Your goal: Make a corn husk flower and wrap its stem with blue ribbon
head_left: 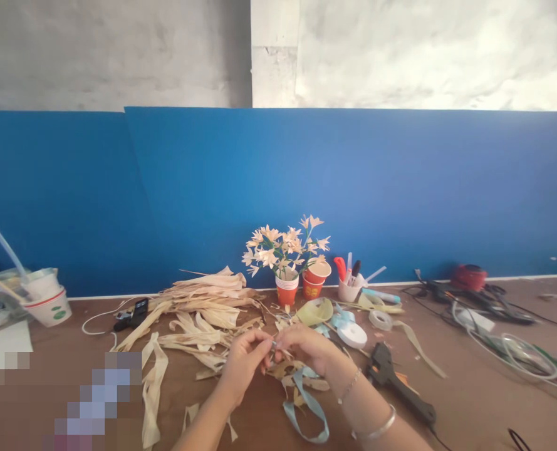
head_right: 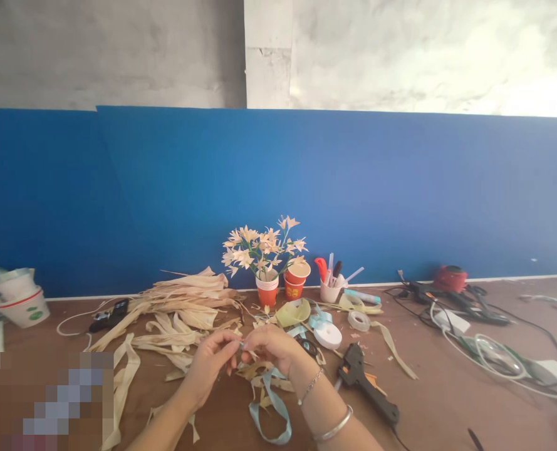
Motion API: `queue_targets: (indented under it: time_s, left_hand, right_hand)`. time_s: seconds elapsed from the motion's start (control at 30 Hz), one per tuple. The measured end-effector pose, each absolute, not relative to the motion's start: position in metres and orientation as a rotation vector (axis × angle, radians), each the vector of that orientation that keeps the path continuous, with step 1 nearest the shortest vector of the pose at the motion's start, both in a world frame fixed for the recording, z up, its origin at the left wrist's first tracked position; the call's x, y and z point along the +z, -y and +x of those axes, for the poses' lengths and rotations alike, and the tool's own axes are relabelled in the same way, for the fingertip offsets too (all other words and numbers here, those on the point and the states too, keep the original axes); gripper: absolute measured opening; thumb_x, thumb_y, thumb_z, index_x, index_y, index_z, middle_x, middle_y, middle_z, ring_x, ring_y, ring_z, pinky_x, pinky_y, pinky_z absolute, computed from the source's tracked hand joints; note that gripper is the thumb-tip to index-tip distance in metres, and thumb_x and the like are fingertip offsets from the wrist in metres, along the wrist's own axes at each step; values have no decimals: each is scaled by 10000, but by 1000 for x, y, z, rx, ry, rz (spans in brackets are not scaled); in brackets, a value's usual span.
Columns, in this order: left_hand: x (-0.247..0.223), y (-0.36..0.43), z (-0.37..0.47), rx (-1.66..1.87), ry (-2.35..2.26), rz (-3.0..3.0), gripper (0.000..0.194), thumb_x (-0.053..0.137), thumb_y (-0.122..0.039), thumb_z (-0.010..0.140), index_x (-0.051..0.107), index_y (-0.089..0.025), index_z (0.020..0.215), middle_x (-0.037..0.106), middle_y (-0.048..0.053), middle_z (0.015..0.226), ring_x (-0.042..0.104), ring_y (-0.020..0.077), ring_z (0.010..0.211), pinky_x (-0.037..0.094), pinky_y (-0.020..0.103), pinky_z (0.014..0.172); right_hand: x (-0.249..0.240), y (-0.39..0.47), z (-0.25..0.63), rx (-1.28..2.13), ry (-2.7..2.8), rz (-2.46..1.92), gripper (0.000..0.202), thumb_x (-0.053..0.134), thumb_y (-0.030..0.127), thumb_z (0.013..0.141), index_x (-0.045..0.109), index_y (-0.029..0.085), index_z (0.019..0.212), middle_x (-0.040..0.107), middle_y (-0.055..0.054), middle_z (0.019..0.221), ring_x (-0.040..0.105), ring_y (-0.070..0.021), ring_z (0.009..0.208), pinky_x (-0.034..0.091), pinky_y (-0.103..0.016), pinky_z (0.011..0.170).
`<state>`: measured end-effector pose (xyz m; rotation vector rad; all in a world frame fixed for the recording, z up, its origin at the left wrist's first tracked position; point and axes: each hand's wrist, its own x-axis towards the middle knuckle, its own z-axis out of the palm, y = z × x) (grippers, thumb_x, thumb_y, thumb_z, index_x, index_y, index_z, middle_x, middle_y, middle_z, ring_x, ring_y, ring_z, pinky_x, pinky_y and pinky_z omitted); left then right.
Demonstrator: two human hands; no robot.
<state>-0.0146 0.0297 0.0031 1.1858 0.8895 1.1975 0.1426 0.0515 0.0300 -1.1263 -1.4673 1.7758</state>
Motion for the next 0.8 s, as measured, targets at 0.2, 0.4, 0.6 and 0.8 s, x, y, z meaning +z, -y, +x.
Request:
queue_targets:
  time_s: [0.2, 0.4, 0.6, 0.8]
  left_hand:
    - [-11, -36, -14, 1249, -983, 1160, 265, 644, -407, 699, 604, -147, 723, 510, -51, 451, 412, 77, 405, 294, 178, 393]
    - [-10, -38, -15, 1264, -1076, 1120, 298, 660, -422, 673, 633, -132, 735, 522, -45, 447, 385, 67, 379, 254, 184, 394]
    - [-2, -38, -18, 1299, -1075, 1143, 338, 669, -435, 661, 669, -125, 795, 541, -39, 459, 375, 57, 367, 253, 188, 404]
    - [2, -32, -16, 1249, -1006, 1214, 312, 650, -454, 678, 624, -144, 707, 522, -42, 481, 381, 61, 390, 257, 175, 380]
  right_hand:
    - [32, -41, 127, 570, 1957, -1420, 156, 599, 140, 610, 594, 185, 759, 644, -5, 779, 543, -162, 755, 345, -275, 703]
    - [39, -34, 121, 31, 2118, -1380, 83, 555, 115, 699, 592, 181, 666, 643, -15, 720, 548, -169, 784, 299, -312, 761]
    - [43, -39, 129, 611, 1931, -1351, 79, 567, 159, 656, 620, 174, 600, 616, 7, 626, 524, -135, 650, 352, -251, 644]
    - [39, -47, 141, 1638, 1485, -1186, 91, 579, 199, 614, 629, 138, 570, 571, 18, 525, 448, -90, 514, 317, -206, 509]
